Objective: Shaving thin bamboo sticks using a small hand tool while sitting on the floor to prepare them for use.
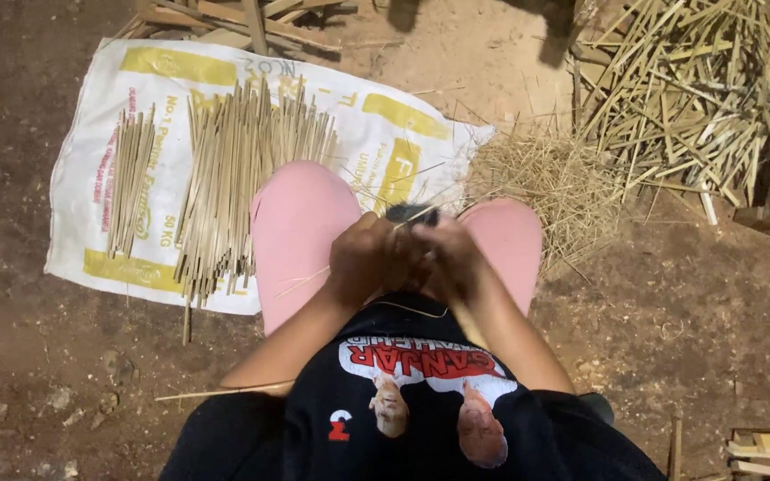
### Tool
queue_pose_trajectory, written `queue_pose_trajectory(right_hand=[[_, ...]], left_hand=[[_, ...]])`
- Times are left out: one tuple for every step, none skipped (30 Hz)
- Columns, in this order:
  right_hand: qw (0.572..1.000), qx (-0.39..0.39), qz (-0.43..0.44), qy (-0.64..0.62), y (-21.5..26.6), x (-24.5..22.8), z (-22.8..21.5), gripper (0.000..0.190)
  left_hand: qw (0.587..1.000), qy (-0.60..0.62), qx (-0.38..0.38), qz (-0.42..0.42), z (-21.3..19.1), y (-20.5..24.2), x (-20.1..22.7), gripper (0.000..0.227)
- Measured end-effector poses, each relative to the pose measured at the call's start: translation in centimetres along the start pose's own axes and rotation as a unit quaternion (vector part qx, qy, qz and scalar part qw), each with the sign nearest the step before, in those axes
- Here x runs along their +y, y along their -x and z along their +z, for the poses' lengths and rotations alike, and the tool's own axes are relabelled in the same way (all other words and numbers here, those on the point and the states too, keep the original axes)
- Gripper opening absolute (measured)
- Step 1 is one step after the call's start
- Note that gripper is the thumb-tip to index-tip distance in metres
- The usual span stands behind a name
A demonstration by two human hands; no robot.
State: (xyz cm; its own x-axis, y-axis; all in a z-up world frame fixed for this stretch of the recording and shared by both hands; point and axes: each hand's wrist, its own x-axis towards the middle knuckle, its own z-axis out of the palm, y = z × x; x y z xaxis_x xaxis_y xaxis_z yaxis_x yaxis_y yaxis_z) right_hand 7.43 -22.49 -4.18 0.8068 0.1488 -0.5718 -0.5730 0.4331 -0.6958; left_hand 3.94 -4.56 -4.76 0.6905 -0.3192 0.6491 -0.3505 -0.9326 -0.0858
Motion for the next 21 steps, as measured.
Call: queue_pose_trajectory(right_hand=[[0.997, -0.06, 0.013, 0.055, -1.1, 2.1, 0.0, 0.016], [0.997, -0.062, 0.011, 0.055, -0.5, 0.4, 0.1, 0.016], [0.996, -0.046, -0.022, 0.07, 0.2, -1.3, 0.3, 0.025], [0.995, -0.027, -0.049, 0.084, 1.1, -2.6, 0.4, 0.036], [0.995, -0.026, -0.045, 0.082, -0.3, -2.8, -1.8, 0.036], [0.998, -0.001, -0.061, 0.026, -1.8, -3.3, -4.1, 0.026], [0.996, 0.024, -0.077, -0.031, -3.4, -3.7, -6.3, 0.019], [0.996, 0.023, -0.079, -0.03, -3.7, -4.3, -8.7, 0.019], [0.995, -0.005, -0.057, -0.081, -4.1, -4.8, -11.0, 0.017], [0.99, -0.035, -0.035, -0.129, -4.8, -5.5, -13.1, 0.019], [0.99, -0.039, -0.037, -0.127, -6.6, -5.2, -14.7, 0.019], [0.981, -0.098, -0.043, -0.164, -7.7, -4.2, -16.7, 0.022], [0.966, -0.156, -0.047, -0.201, -8.9, -3.3, -18.7, 0.026], [0.967, -0.151, -0.041, -0.2, -6.3, -4.3, -15.5, 0.026], [0.963, -0.191, -0.018, -0.189, -3.7, -5.3, -12.3, 0.053], [0.955, -0.239, -0.004, -0.175, -2.0, -7.0, -8.6, 0.083], [0.955, -0.243, -0.008, -0.173, -0.6, -6.9, -6.2, 0.083], [0.962, -0.21, -0.014, -0.171, 0.9, -6.6, -3.9, 0.085], [0.969, -0.178, -0.021, -0.169, 2.4, -6.4, -1.7, 0.088], [0.969, -0.176, -0.023, -0.17, 0.2, -4.6, -3.1, 0.088], [0.966, -0.222, -0.002, -0.131, -2.0, -2.8, -4.6, 0.075]], left_hand=[[1.0, 0.011, 0.003, -0.01, -0.1, -0.5, 0.0, 0.03], [1.0, 0.009, 0.005, -0.009, 1.1, 0.5, 0.0, 0.03], [1.0, 0.014, -0.001, -0.019, 2.2, 1.4, -0.1, 0.029], [0.999, 0.021, -0.014, -0.03, 3.1, 2.8, -0.2, 0.029], [0.999, 0.022, -0.018, -0.029, 3.2, 4.0, -0.3, 0.029], [0.998, 0.007, -0.036, -0.049, 3.5, 4.8, -0.5, 0.024], [0.996, -0.008, -0.053, -0.069, 3.8, 5.6, -0.7, 0.021], [0.996, -0.009, -0.051, -0.069, 4.1, 5.6, -1.7, 0.021], [0.995, 0.066, -0.023, -0.076, 4.3, 5.6, -2.8, 0.02], [0.987, 0.138, 0.007, -0.084, 4.7, 5.4, -4.0, 0.022], [0.987, 0.135, 0.011, -0.085, 2.1, 2.5, -5.5, 0.022], [0.975, 0.167, 0.14, -0.048, -0.8, 0.4, -6.4, 0.018], [0.944, 0.194, 0.266, -0.01, -3.7, -1.7, -7.3, 0.014], [0.945, 0.196, 0.261, -0.015, -2.9, -1.0, -7.9, 0.014], [0.922, 0.236, 0.306, 0.01, -2.0, -0.4, -8.5, 0.009], [0.892, 0.271, 0.36, 0.043, -0.8, -0.5, -9.6, 0.015], [0.891, 0.269, 0.364, 0.046, -0.9, -1.1, -8.6, 0.015], [0.893, 0.41, 0.187, 0.009, -1.2, -1.6, -7.4, 0.017], [0.849, 0.528, -0.002, -0.025, -1.3, -2.1, -6.2, 0.023], [0.848, 0.529, -0.003, -0.023, -1.4, -2.3, -3.4, 0.023], [0.866, 0.487, 0.096, -0.07, -1.5, -2.5, -0.6, 0.006]])
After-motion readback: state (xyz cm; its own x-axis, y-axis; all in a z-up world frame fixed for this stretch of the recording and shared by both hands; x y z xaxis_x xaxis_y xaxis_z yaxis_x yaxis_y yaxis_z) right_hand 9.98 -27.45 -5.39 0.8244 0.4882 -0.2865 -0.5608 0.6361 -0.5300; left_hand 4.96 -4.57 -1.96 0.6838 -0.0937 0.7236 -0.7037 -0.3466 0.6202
